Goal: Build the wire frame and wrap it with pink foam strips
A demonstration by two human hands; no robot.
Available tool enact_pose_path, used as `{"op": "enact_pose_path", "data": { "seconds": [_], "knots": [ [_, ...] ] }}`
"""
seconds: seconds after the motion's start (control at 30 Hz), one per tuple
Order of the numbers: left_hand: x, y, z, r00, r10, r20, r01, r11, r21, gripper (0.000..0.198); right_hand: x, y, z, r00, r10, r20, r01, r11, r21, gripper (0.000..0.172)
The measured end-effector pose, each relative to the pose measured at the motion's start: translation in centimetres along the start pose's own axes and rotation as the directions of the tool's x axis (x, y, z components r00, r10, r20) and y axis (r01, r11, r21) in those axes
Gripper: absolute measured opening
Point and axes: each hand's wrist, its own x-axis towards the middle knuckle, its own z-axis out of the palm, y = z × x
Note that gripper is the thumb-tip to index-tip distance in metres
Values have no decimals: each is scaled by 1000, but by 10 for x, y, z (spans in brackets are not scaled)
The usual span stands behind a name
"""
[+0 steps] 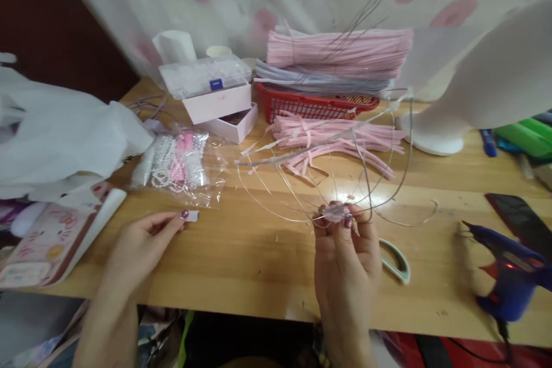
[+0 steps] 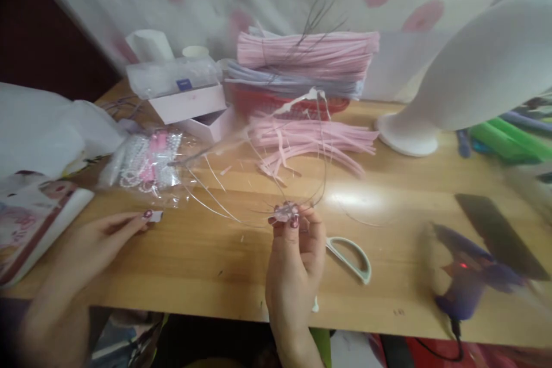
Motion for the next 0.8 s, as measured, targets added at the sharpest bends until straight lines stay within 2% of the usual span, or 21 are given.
{"op": "enact_pose_path", "data": {
  "seconds": [0.1, 0.17, 0.23, 0.3, 0.33, 0.37, 0.4, 0.47, 0.5, 0.63, 0.7, 0.8],
  "knots": [
    [4, -13, 2, 993, -121, -14, 122, 981, 149, 7, -2, 2, 0, 1000, 0, 24, 0, 1000, -28, 10],
    [6, -14, -1, 990, -132, -57, 140, 973, 183, 7, -3, 3, 1, 1000, -3, 31, 3, 1000, -31, 10],
    [-2, -3, -3, 984, -95, -150, 120, 978, 168, 7, -3, 5, 1, 1000, -6, 29, 6, 1000, -25, 10],
    [-21, 18, -1, 975, 13, -223, 7, 996, 90, 8, -5, 6, 2, 1000, -9, 27, 10, 1000, -26, 9],
    [-33, 30, 3, 976, 93, -196, -93, 996, 7, 7, -6, 6, 2, 1000, -13, 27, 14, 999, -34, 8],
    [-47, 43, 9, 974, 205, -97, -218, 966, -140, 6, -8, 7, 3, 999, -16, 30, 17, 999, -48, 7],
    [-60, 57, 17, 951, 310, 25, -291, 916, -274, 13, -10, 8, 3, 999, -19, 36, 21, 997, -68, 7],
    [-81, 81, 34, 863, 452, 225, -346, 854, -389, 21, -15, 10, 3, 999, -35, 30, 38, 992, -123, 7],
    [-87, 92, 42, 831, 481, 282, -366, 852, -374, 27, -18, 11, 2, 999, -49, 20, 51, 987, -152, 8],
    [-86, 117, 63, 769, 529, 359, -436, 844, -312, 30, -27, 13, -4, 989, -150, 15, 150, 967, -204, 14],
    [-79, 121, 63, 722, 573, 387, -476, 818, -324, 29, -28, 13, -6, 972, -229, 49, 235, 949, -212, 17],
    [-73, 120, 59, 634, 676, 377, -602, 736, -308, 31, -26, 11, -7, 942, -328, 69, 335, 905, -262, 18]
  ]
}}
